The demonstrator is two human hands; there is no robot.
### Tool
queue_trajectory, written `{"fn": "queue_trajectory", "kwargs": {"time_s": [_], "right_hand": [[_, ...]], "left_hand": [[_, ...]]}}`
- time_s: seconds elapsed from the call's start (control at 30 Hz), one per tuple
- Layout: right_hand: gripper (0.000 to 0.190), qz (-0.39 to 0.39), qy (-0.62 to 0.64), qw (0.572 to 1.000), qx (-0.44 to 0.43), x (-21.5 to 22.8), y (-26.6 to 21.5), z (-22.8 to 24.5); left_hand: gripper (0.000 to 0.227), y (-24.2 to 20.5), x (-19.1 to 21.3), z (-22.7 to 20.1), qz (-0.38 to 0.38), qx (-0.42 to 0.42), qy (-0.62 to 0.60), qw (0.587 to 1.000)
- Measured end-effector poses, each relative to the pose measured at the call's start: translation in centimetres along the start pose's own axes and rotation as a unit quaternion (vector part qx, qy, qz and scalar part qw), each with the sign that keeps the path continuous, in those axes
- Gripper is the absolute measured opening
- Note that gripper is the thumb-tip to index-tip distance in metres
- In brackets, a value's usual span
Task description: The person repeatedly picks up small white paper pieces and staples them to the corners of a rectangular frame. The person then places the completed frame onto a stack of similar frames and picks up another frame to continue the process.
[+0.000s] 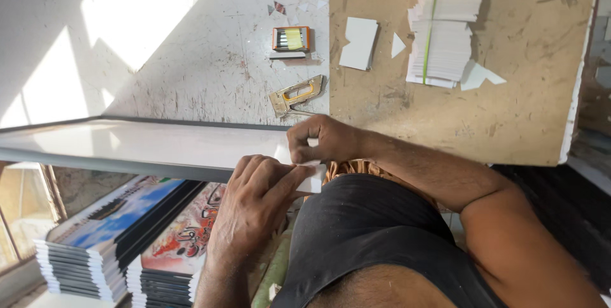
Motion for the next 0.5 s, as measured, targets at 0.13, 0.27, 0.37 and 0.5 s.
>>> {"fn": "queue_trajectory", "kwargs": {"time_s": [0.13, 0.27, 0.37, 0.5], "right_hand": [[0.038, -0.179, -0.456, 0.872, 0.009, 2.8, 4.2, -4.6], [0.055, -0.089, -0.655, 0.750, 0.021, 3.7, 6.5, -10.0], [0.043, -0.030, -0.676, 0.735, -0.036, 3.3, 7.0, -12.5], [0.032, 0.059, -0.540, 0.815, -0.202, 5.5, 9.4, -10.4]], "left_hand": [[0.037, -0.4, -0.7, -1.2, -0.051, 0.028, 0.007, 0.998], [0.030, -1.1, -1.6, -2.1, -0.090, 0.077, 0.035, 0.992], [0.028, -1.7, -2.2, -2.1, -0.109, 0.094, 0.032, 0.989], [0.027, -1.8, -2.6, -1.7, -0.110, 0.099, -0.010, 0.989]]}}
Point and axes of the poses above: each hand's wrist, its own y-axis towards the middle knuckle, its own x-axis out of the back of the hand, z = x × y, the point moved 1 cm from there along y, towards the middle knuckle, and after that the axes turned 1 degree about -y, right-handed, at the moved point
